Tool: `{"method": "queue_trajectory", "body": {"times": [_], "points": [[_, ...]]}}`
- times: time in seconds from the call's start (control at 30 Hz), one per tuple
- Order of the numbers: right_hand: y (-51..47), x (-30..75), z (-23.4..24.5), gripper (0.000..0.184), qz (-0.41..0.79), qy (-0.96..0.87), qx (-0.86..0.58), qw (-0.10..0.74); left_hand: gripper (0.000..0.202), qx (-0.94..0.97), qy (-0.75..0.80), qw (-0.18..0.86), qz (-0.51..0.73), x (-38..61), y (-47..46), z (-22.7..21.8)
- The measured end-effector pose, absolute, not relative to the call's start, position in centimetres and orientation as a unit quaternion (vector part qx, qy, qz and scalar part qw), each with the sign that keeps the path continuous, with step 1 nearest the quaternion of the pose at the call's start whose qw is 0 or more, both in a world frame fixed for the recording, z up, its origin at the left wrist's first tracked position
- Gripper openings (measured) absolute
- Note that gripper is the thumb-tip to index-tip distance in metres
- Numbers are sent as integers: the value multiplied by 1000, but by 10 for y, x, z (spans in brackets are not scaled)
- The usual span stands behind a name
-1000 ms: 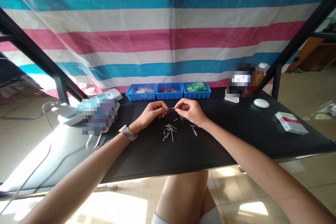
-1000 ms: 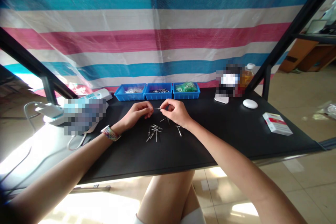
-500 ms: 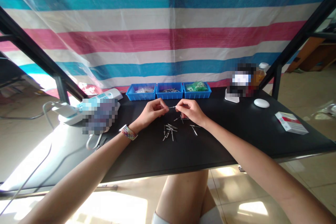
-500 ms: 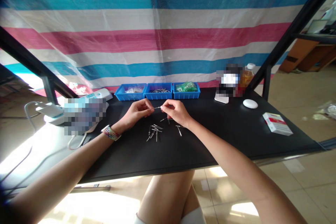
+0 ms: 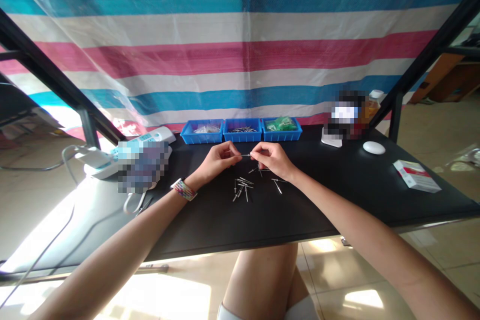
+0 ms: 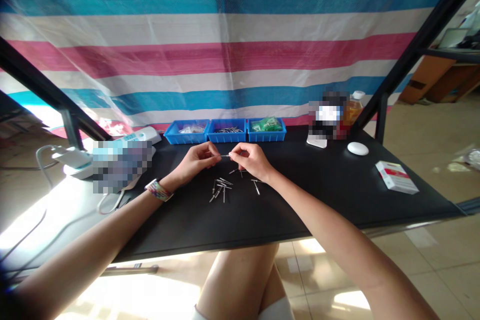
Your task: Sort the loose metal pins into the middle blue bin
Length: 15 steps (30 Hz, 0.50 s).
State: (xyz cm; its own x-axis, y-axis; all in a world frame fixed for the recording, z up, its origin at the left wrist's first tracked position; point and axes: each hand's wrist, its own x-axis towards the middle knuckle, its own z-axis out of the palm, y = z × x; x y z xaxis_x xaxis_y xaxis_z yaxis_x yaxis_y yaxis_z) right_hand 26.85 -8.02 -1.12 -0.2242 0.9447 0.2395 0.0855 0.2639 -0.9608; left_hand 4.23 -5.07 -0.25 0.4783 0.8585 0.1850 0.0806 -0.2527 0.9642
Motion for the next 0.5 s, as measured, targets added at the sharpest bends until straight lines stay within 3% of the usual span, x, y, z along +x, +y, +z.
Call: {"method": "queue_trajectory", "body": {"times": [0.23, 0.5], "points": [[-82, 267, -9, 31, 444, -631, -406, 491, 35, 699, 342, 535, 330, 38, -47, -6], [-82, 265, -10, 28, 433, -630, -405, 502, 45, 687, 352, 545, 326, 39, -48, -6]]}}
